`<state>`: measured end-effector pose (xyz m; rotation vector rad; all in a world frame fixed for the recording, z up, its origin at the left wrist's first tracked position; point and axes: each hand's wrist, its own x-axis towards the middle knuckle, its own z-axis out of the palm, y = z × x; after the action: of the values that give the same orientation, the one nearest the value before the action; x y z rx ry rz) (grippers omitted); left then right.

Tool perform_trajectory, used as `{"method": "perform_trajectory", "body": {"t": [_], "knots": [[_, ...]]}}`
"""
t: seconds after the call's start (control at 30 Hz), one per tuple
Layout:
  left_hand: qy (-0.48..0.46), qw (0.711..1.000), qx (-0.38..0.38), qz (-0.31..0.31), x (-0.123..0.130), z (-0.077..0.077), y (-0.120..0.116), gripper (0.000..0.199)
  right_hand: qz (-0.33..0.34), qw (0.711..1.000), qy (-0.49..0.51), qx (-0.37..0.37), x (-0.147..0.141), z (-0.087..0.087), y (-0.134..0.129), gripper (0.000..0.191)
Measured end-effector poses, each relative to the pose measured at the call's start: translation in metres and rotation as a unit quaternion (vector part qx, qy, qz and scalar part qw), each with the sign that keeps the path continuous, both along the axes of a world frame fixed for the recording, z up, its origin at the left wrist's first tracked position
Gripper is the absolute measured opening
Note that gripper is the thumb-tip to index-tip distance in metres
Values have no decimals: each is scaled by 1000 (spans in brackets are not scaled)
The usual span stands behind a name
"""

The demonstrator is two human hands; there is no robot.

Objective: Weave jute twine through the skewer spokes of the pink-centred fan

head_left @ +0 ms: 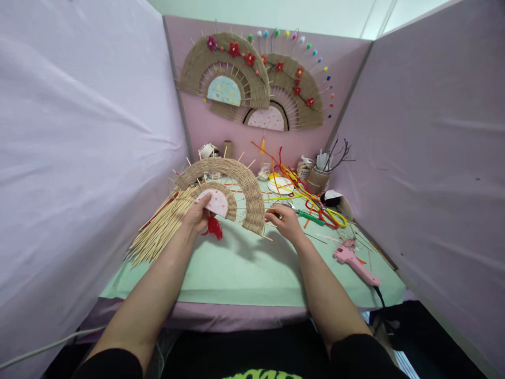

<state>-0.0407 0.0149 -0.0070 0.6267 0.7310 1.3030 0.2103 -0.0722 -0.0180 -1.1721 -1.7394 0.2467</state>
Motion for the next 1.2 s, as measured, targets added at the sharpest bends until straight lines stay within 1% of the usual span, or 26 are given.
{"method": "perform_trajectory", "body": {"t": [0.2,0.4,0.53,0.7,0.8,0.93,1.07,1.13,1.2], "knots": [[5,1000,3,13,2,-3,1,20,8,1000,-19,-3,-1,-2,1,26],[30,999,32,29,1,-2,2,12,22,999,-28,-9,3,-2,3,22],[43,998,33,31,-3,-1,4,10,11,1000,-13,23,3,0,0,21],[55,997,38,27,-6,-1,5,12,-48,996,-17,76,5,3,-4,20],[63,997,36,26,-7,0,5,13,-70,992,-27,103,7,4,-5,18],[77,996,33,29,-9,4,3,9,-73,987,-43,140,10,5,-4,12],[99,995,25,3,-10,6,2,9,-65,981,-49,178,9,5,-2,9],[111,994,21,-7,-12,6,2,10,-54,981,-47,183,7,5,-3,8],[121,992,15,-9,-14,5,3,11,-37,984,-38,170,7,7,-4,7]]}}
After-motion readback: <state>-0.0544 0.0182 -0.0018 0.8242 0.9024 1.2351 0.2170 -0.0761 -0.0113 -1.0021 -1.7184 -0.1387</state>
